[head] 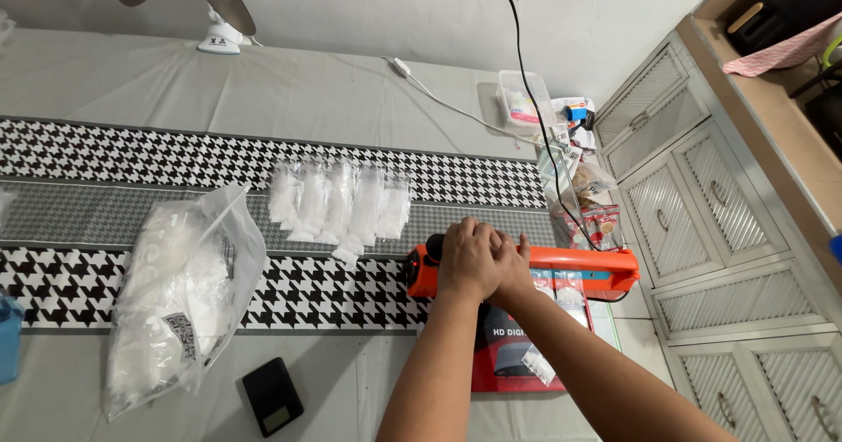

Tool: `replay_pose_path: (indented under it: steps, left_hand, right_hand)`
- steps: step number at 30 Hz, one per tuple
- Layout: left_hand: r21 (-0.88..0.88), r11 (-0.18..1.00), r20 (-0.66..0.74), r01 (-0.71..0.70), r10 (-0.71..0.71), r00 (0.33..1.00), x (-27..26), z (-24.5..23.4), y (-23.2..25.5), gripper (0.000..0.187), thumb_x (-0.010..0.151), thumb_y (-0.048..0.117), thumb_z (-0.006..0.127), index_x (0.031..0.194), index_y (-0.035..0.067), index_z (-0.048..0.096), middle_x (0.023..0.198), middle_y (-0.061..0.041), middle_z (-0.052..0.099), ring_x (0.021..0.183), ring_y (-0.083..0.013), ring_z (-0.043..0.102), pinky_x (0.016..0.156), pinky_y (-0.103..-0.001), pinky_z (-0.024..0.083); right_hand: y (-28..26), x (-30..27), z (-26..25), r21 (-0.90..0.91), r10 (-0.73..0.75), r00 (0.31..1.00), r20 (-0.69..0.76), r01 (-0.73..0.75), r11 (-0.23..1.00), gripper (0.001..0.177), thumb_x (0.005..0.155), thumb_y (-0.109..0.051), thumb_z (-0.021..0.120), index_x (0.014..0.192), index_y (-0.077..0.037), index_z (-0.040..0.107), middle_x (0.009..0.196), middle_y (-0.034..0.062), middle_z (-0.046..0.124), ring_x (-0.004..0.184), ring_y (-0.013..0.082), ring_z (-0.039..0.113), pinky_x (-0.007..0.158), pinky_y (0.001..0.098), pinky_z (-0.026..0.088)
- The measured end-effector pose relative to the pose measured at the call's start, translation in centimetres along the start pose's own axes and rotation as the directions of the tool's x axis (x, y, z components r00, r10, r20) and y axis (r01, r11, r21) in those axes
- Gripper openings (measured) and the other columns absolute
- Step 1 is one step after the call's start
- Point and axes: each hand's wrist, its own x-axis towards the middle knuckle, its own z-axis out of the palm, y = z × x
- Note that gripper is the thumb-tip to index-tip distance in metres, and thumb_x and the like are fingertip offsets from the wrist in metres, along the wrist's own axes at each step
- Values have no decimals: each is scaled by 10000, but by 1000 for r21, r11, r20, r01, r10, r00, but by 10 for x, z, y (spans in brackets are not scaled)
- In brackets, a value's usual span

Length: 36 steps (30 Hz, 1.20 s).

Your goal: The person repeatedly places small clear plastic pouches containing white material onto an orange heat-sealing machine, presses the handle to seal each pouch, and sets the sealed pouches aside on the table. The process is repeated for multiple pouches throughout the clip.

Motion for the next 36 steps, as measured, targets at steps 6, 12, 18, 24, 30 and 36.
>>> replay_pose_path:
  steps: [6,12,18,24,30,36]
  left_hand:
    - [-13,1000,-33,-17,17,999,-1,2,-1,331,895,367,674,882,37,677,1026,-148,645,1027,-342,589,995,-463,471]
    - [-5,1000,-21,-11,11,1000,-1,1,0,320,890,358,679,886,38,677,1028,-146,645,1029,-338,589,995,-460,473]
    - [0,1000,-14,-13,13,1000,-1,2,-1,319,878,349,682,922,33,682,1039,-149,643,1035,-335,589,1003,-457,469]
    - [3,1000,-4,-4,4,1000,-1,0,0,314,884,348,679,910,35,677,1047,-145,642,1041,-335,587,1004,-457,468]
    - [-5,1000,-8,-3,3,1000,-2,0,0,310,890,349,674,897,39,673,1039,-142,642,1043,-336,587,997,-457,472]
    - [-4,1000,-29,-22,22,999,-1,3,-3,299,874,337,683,896,39,673,1041,-148,641,1039,-345,586,994,-465,472]
  right_hand:
    - [1,0,2,5,-5,1000,-20,5,1000,890,775,-559,736,1515,-231,367,1528,47,435,1456,276,316,1180,680,71]
    - [3,0,7,16,-17,998,-68,18,1000,877,778,-551,735,1511,-226,377,1517,52,453,1439,283,341,1180,678,85]
    - [2,-1,7,19,-22,997,-79,24,1000,864,791,-542,726,1512,-223,373,1516,50,456,1440,287,345,1176,682,83]
    - [2,-1,8,33,-15,996,-87,18,999,880,787,-547,729,1516,-216,363,1517,59,449,1440,290,341,1178,678,77]
    - [-2,-3,-1,30,-7,998,-59,8,1000,874,792,-554,727,1515,-222,365,1520,51,446,1442,285,338,1184,672,76]
    - [-2,-3,-1,8,-33,998,-59,34,999,846,795,-540,725,1500,-225,380,1519,37,444,1446,290,321,1166,677,87]
